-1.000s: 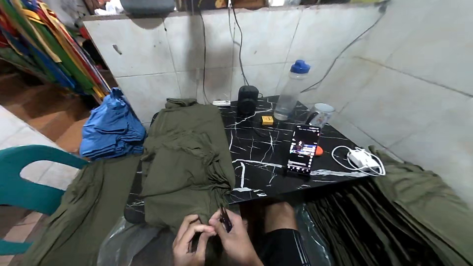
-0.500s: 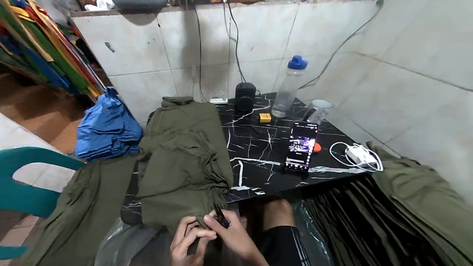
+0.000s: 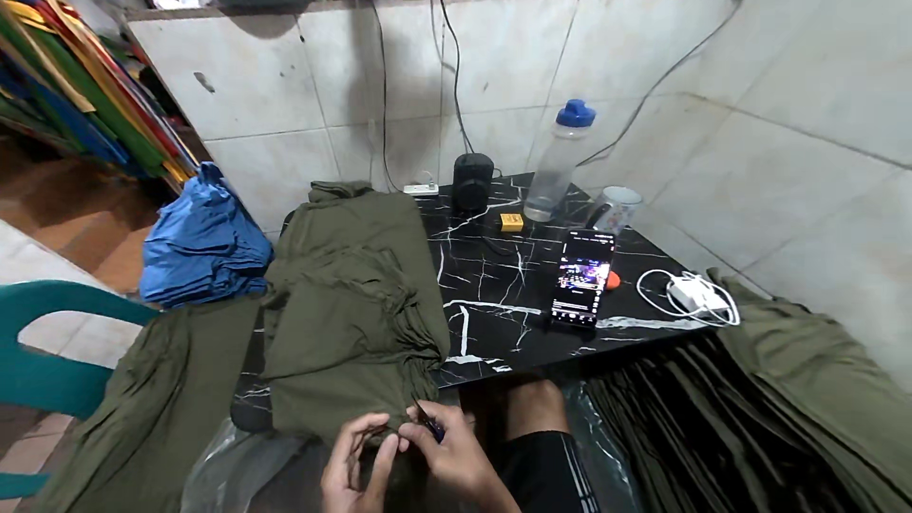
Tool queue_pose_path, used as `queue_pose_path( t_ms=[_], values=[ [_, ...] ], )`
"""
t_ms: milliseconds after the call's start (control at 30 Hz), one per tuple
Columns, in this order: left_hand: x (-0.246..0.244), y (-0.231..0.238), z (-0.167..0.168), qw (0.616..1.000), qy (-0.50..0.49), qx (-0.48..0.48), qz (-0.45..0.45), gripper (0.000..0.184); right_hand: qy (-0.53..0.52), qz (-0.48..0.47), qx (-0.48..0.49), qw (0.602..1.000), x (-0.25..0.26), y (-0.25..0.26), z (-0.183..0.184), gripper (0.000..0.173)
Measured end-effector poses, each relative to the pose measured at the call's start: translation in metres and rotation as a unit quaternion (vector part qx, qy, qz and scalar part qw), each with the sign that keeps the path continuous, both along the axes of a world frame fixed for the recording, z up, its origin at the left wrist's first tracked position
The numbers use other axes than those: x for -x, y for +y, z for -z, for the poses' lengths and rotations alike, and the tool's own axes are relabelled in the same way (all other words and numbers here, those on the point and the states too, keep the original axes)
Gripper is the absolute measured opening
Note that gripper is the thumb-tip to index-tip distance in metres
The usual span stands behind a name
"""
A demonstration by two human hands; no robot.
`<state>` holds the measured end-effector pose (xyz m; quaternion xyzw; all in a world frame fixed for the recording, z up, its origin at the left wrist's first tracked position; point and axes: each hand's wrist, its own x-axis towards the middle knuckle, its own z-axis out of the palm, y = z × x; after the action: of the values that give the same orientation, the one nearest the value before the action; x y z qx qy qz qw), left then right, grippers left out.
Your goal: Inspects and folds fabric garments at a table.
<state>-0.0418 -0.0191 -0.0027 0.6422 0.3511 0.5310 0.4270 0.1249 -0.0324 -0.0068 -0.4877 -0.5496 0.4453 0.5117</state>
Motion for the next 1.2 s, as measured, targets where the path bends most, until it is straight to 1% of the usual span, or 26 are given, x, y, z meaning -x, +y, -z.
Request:
queue_pose_path(
  t_ms=[100, 233, 300, 367, 400, 533, 633, 667, 800, 900, 1033, 1133, 1200],
  values=[
    [-0.011, -0.003, -0.008, 0.994, -0.06, 0.029, -0.092, 0.029, 0.011, 0.022, -0.029, 0.999, 0.008, 0.0, 0.006, 0.02],
    [-0.02, -0.006, -0.014, 0.987, -0.095, 0.028, -0.131, 0.03, -0.022, 0.036, -0.081, 0.996, 0.011, 0.0, 0.01, 0.022],
    [-0.021, -0.006, -0.014, 0.988, -0.084, 0.03, -0.129, 0.035, -0.048, 0.04, -0.087, 0.994, 0.011, -0.001, 0.009, 0.02],
    [-0.021, -0.004, -0.015, 0.99, -0.061, 0.042, -0.124, 0.045, -0.068, 0.041, -0.081, 0.994, 0.01, -0.001, 0.011, 0.021],
    [-0.021, -0.004, -0.015, 0.99, -0.053, 0.046, -0.125, 0.045, -0.077, 0.037, -0.071, 0.994, 0.01, -0.001, 0.012, 0.023],
    [-0.023, -0.004, -0.015, 0.992, -0.031, 0.028, -0.122, 0.033, -0.079, 0.027, -0.049, 0.995, 0.01, -0.001, 0.012, 0.032],
    [-0.022, -0.006, -0.011, 0.995, -0.015, 0.012, -0.1, 0.03, -0.063, 0.058, -0.03, 0.996, 0.013, -0.001, 0.009, 0.043],
    [-0.022, -0.006, -0.01, 0.995, -0.013, 0.008, -0.097, 0.028, -0.053, 0.066, -0.029, 0.996, 0.014, -0.001, 0.009, 0.044],
    [-0.022, -0.006, -0.009, 0.994, -0.026, -0.008, -0.103, 0.023, 0.0, 0.064, -0.054, 0.997, 0.015, -0.001, 0.011, 0.031],
    [-0.021, -0.004, -0.009, 0.993, -0.028, -0.018, -0.116, 0.022, 0.012, 0.052, -0.062, 0.997, 0.016, -0.001, 0.011, 0.027],
    [-0.022, 0.002, -0.011, 0.991, -0.027, -0.022, -0.127, 0.024, -0.031, 0.055, -0.09, 0.994, 0.022, -0.001, 0.013, 0.028],
    [-0.023, 0.006, -0.013, 0.994, -0.022, -0.016, -0.109, 0.036, -0.053, 0.053, -0.092, 0.993, 0.025, -0.002, 0.013, 0.021],
    [-0.024, 0.006, -0.013, 0.994, -0.033, -0.027, -0.104, 0.029, -0.063, 0.061, -0.084, 0.993, 0.025, -0.002, 0.014, 0.022]
  ],
)
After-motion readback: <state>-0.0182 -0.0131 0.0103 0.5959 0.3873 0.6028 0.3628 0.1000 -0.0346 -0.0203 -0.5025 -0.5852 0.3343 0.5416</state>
